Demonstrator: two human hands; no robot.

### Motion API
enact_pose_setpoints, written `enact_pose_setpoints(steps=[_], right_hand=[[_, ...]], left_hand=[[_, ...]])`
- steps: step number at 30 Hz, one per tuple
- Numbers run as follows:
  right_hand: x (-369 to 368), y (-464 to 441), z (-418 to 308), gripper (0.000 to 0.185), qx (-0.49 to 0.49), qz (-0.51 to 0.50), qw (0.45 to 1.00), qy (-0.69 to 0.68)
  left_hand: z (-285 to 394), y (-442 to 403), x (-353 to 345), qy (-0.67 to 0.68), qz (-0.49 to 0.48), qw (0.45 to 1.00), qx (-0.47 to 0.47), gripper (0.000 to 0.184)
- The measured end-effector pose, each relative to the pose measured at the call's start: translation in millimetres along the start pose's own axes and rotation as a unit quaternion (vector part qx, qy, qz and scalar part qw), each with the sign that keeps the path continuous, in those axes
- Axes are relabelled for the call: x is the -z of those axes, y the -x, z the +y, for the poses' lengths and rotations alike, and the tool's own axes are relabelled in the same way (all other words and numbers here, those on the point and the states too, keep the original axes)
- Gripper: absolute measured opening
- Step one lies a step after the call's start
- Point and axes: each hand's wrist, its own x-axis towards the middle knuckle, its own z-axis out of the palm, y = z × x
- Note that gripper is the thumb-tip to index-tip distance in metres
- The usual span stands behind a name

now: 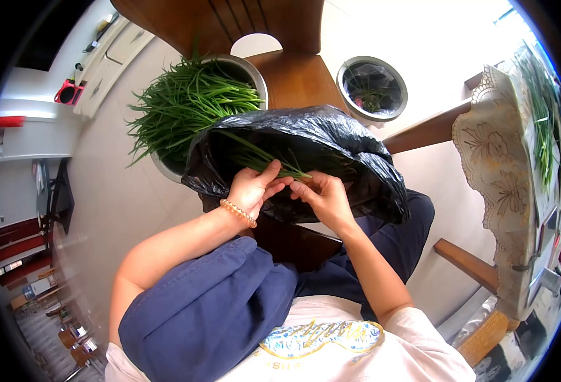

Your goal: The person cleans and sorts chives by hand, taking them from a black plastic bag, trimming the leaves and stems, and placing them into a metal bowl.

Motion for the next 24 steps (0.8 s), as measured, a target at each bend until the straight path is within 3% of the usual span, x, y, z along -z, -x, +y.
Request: enact_pose_setpoints(steps=[6, 9, 11, 13, 15, 16, 17, 20, 24], right_hand=[[1, 3, -4, 0.016, 0.007, 0.006, 0.998, 0.069], [7, 3, 8, 0.019, 0.032, 0.092, 0.995, 0.019], [25, 1, 12, 0.024, -0.016, 0.163, 0.986, 0.019], [33, 2, 10, 0.027, -0.035, 0.161, 0.985, 0.053], [34, 3, 8, 0.028, -0.076, 0.092, 0.992, 0.040], [29, 0, 10, 0.030, 0.004, 0.088, 0.996, 0.020], [25, 0, 9, 0.030, 0.004, 0.089, 0.996, 0.020], [20, 1, -11, 0.033, -0.097, -0.010, 0.980, -0.175], [21, -1, -8, 0.032, -0.123, -0.121, 0.969, -0.175]], left_hand=[[-1, 2, -1, -0.032, -0.013, 0.999, -0.030, 0.028], [2, 5, -2, -0.016, 0.014, 0.999, -0.035, 0.029], [8, 6, 0, 0.014, 0.054, 0.998, -0.042, 0.029], [5, 4, 7, -0.003, 0.038, 0.999, -0.023, 0.028], [3, 4, 8, -0.021, -0.004, 1.000, -0.022, 0.029], [2, 4, 7, -0.022, -0.005, 0.999, -0.022, 0.029], [3, 4, 5, -0.042, -0.031, 0.998, -0.044, 0.029], [4, 7, -1, -0.078, -0.071, 0.991, -0.080, 0.028], [-3, 2, 2, -0.118, -0.108, 0.983, -0.092, 0.029]])
